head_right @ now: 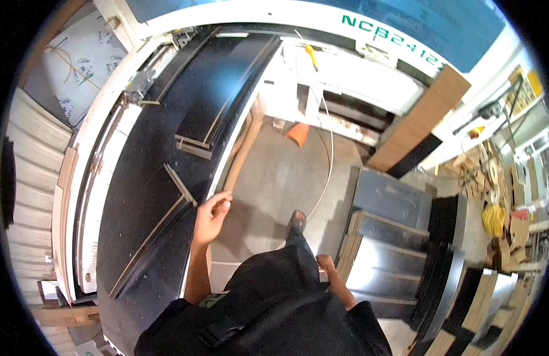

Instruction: The person positions wooden panels onto an industrial woodworking machine, uses a compressed air nozzle to clean the surfaces, and stacks the panels onto a pallet.

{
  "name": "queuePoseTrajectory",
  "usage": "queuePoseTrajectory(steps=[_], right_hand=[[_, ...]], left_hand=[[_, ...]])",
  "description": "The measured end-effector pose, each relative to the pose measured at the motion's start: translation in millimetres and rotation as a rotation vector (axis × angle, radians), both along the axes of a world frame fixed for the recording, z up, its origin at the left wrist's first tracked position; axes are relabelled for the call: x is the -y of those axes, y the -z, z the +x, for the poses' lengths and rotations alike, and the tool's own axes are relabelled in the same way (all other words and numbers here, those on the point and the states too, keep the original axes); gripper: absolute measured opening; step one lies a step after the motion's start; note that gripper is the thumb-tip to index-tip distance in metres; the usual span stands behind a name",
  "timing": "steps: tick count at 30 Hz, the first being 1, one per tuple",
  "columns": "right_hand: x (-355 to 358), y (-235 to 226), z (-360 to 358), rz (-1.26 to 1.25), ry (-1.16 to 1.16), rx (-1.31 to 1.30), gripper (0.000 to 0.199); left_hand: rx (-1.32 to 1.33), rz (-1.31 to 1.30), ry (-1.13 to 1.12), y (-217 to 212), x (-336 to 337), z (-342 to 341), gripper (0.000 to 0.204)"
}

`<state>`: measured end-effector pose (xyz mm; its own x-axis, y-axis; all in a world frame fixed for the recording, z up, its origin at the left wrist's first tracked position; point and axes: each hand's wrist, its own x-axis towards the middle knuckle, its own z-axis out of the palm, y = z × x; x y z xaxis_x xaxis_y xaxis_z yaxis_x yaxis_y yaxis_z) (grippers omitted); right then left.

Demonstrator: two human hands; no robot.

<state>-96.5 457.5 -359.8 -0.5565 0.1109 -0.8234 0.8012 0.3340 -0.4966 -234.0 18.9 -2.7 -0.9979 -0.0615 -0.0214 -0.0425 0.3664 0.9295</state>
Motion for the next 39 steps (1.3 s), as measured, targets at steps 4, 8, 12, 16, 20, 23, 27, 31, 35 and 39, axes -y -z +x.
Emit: queuePoseTrajectory(steps=[4,8,12,16,20,23,27,31,35,39], right_hand=[[5,-17,-129,-0.113,0.109,0.013,0.037],[-27,-12,-262,-0.083,-0.040,-0.164,0.040],[-9,-45,-393,-0.094,-0.111,-0.367,0.039],[25,-40,-464,-0.097,-0.272,-0.440,0.036],[56,-59,-523,-0.219,-0.457,-0.343,0.029],[72,-108,-584,0.099,-0.881,-0.700,0.030],[85,-174,-683,0.236,-0.440,-1.079,0.032],[92,-231,-793,0.544,-0.277,-1.427,0.054],[81,-234,-885,0.683,-0.448,-1.467,0.056],[76,-224,-930,0.644,-0.611,-1.147,0.053]], left_hand=[[-0.141,-0.213,-0.006,-21,-26,-66,0.031],[-0.097,-0.228,-0.052,-35,-47,-129,0.032],[-0.181,-0.267,-0.145,-14,-30,-177,0.034],[-0.266,-0.294,-0.228,-6,-7,-235,0.032],[-0.369,-0.493,-0.337,-6,20,-304,0.033],[-0.405,-0.506,-0.396,1,46,-353,0.039],[-0.201,-0.705,-0.411,-8,71,-396,0.048],[-0.054,-0.711,-0.568,19,91,-399,0.051],[0.017,-0.846,-0.752,58,109,-415,0.048],[0.020,-0.889,-0.873,64,104,-427,0.037]])
